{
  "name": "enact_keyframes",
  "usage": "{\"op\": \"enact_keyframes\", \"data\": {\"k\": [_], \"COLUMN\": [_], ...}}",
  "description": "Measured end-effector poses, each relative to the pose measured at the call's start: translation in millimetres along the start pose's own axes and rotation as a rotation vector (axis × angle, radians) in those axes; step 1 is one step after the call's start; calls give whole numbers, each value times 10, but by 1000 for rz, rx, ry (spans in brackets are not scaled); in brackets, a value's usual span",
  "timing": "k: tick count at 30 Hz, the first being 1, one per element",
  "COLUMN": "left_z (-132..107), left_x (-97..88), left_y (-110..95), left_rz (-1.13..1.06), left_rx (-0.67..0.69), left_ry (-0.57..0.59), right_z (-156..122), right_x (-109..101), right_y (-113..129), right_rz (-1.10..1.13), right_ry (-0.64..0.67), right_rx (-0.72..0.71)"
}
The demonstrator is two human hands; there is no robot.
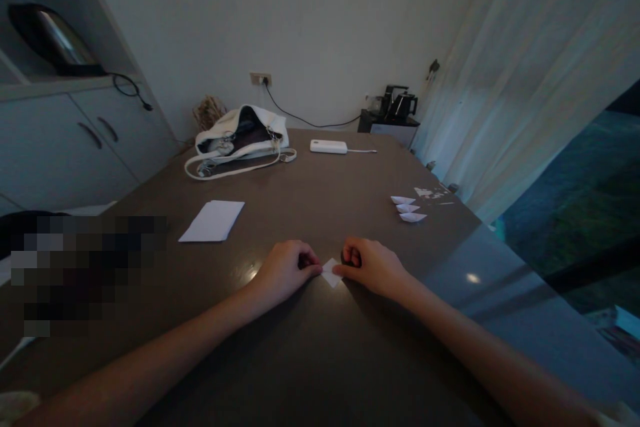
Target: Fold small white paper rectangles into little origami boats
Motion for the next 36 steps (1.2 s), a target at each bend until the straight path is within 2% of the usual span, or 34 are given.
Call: {"op": "enact_keyframes", "data": {"k": [8, 17, 23, 26, 31, 33, 36], "left_z": [131, 115, 87, 38, -53, -90, -145], "left_x": [-12, -16, -18, -16, -23, -17, 29], "left_y": [83, 60, 39, 13, -86, -149, -227], "left_rz": [9, 21, 38, 48, 36, 19, 109], "left_rx": [-84, -75, -68, 11, 269, 381, 516], "left_ry": [14, 36, 36, 22, -33, -11, 49], "right_z": [27, 49, 38, 31, 4, -11, -28], "right_x": [22, 61, 50, 56, 13, -4, -9], "right_y": [-17, -54, -74, -88, 1, 47, 107], "right_rz": [50, 257, 282, 283, 266, 246, 235], "right_ry": [20, 76, 84, 79, 53, 58, 81], "right_rx": [-18, -116, -126, -132, -230, -267, -315]}}
Point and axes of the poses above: each hand's wrist, its own z-axis towards the middle knuckle, its own x-axis out of the palm, y = z × x, the point moved 8 cm from there along z, towards the middle knuckle, and after that the axes turned 13 degrees about -x, right-handed, at the moved point
